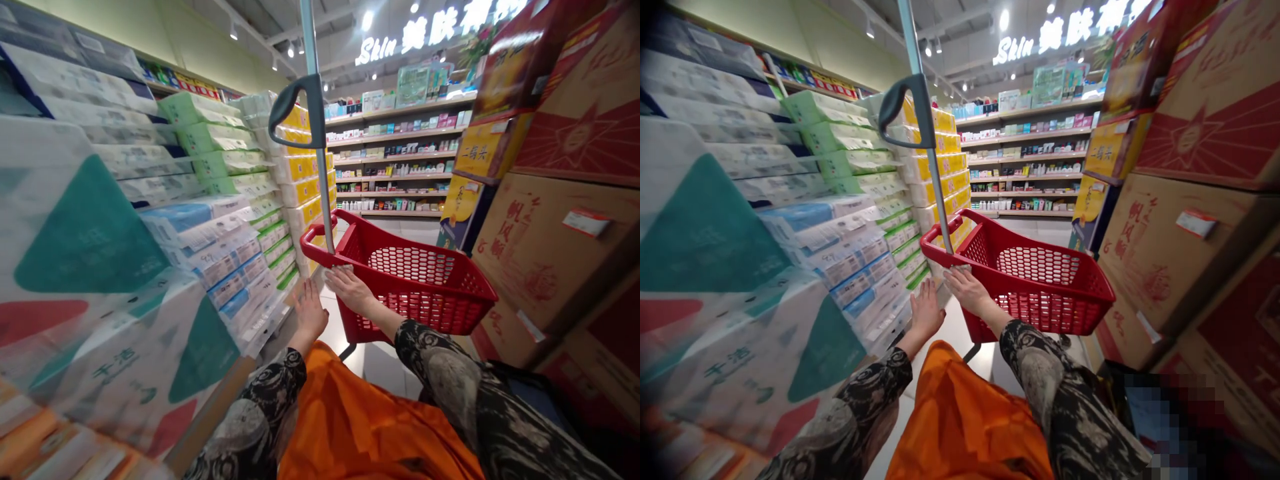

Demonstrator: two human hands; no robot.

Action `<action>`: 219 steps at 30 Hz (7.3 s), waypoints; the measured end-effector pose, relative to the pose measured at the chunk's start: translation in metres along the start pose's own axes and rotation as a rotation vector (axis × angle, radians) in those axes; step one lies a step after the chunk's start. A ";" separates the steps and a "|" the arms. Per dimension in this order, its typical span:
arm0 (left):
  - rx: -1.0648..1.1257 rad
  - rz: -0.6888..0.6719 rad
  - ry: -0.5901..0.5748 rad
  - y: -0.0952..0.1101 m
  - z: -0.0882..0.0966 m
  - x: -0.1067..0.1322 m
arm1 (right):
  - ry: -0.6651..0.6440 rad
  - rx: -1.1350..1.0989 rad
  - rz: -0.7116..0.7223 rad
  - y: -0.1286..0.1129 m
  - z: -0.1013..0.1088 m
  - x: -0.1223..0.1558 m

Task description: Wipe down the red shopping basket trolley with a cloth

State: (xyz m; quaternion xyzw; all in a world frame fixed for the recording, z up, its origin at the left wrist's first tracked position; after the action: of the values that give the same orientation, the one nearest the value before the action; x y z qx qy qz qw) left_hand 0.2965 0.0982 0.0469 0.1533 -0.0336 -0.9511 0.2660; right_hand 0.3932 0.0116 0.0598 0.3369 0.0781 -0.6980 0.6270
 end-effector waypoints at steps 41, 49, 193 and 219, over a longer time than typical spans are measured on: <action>-0.067 -0.467 -0.029 0.131 -0.034 0.035 | 0.071 0.006 -0.481 0.025 -0.010 0.162; -0.093 -0.550 -0.081 0.167 -0.045 0.039 | 0.198 0.088 -0.662 0.052 0.028 0.192; -0.134 -0.488 0.163 0.098 0.038 -0.051 | 0.026 0.007 -0.715 0.106 0.029 0.101; -0.110 -0.294 0.165 0.034 0.083 -0.085 | 0.240 -0.124 -0.716 0.062 -0.006 0.079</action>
State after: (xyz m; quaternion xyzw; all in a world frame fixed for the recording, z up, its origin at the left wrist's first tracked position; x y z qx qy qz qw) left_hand 0.3564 0.1112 0.1543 0.2195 0.0633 -0.9643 0.1338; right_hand 0.4537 -0.0627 0.0300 0.3291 0.3055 -0.8225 0.3490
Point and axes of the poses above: each hand's wrist, its own x-axis away from the middle knuckle, its own z-axis out of the back of the hand, y = z × x, the point moved 4 cm from there along -x, towards the middle knuckle, and after that the axes turned 3 degrees about x, right-handed, at the moved point
